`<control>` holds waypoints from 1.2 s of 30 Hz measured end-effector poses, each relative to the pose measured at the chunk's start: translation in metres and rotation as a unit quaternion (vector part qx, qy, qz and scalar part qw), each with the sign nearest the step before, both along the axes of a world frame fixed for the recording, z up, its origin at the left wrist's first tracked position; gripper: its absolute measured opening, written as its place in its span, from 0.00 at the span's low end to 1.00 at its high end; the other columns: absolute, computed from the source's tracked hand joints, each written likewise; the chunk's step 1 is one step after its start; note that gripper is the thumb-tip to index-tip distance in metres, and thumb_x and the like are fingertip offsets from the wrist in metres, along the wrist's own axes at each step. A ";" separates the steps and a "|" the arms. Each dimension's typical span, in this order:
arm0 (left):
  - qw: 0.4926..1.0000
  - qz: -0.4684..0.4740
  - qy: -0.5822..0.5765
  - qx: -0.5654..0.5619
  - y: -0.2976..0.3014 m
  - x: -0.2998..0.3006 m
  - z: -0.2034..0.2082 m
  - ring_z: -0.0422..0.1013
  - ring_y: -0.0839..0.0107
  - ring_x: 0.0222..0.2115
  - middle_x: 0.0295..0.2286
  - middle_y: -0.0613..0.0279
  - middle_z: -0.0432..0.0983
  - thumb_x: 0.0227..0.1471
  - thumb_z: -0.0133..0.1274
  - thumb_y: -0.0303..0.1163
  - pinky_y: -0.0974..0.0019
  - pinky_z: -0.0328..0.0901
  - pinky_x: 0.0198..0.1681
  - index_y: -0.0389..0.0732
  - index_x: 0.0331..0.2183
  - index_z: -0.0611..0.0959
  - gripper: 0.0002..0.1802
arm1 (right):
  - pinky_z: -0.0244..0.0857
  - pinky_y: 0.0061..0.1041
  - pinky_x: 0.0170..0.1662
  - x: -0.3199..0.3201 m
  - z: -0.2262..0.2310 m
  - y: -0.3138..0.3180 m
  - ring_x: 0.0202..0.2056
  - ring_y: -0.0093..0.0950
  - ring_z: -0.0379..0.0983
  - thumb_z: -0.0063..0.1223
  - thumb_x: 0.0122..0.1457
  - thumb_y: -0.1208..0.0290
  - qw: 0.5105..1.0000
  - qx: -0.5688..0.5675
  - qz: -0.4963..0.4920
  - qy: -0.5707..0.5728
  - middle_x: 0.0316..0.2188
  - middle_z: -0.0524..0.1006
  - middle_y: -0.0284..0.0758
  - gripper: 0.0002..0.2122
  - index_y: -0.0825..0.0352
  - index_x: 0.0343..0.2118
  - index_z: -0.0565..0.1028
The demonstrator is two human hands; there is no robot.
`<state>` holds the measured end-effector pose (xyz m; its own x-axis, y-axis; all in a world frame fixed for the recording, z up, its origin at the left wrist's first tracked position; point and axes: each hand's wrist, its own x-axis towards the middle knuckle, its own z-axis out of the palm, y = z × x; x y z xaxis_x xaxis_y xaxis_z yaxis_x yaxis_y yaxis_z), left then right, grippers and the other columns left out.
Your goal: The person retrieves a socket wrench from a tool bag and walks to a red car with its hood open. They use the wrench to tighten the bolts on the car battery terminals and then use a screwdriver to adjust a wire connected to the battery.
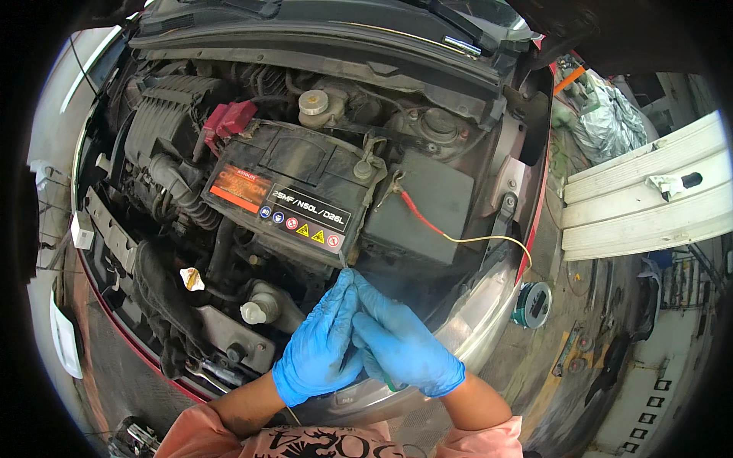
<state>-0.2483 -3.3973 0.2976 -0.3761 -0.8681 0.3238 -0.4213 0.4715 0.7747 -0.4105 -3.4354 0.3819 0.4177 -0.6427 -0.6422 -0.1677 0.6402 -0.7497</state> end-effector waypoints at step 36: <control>1.000 0.001 0.013 -0.023 0.000 0.000 -0.003 0.60 0.38 0.60 0.59 0.29 0.59 0.43 0.63 0.29 0.48 0.57 0.64 0.23 0.58 0.65 0.43 | 0.57 0.20 0.11 -0.003 -0.010 0.002 0.09 0.22 0.60 0.39 0.65 0.77 0.988 0.044 -0.110 -0.096 0.20 0.72 0.37 0.26 0.69 0.67 0.56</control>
<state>-0.2483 -3.3978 0.2950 -0.3655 -0.8529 0.3728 -0.4014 0.5058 0.7635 -0.4135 -3.4334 0.3716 0.3948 -0.6764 -0.6218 0.1227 0.7095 -0.6940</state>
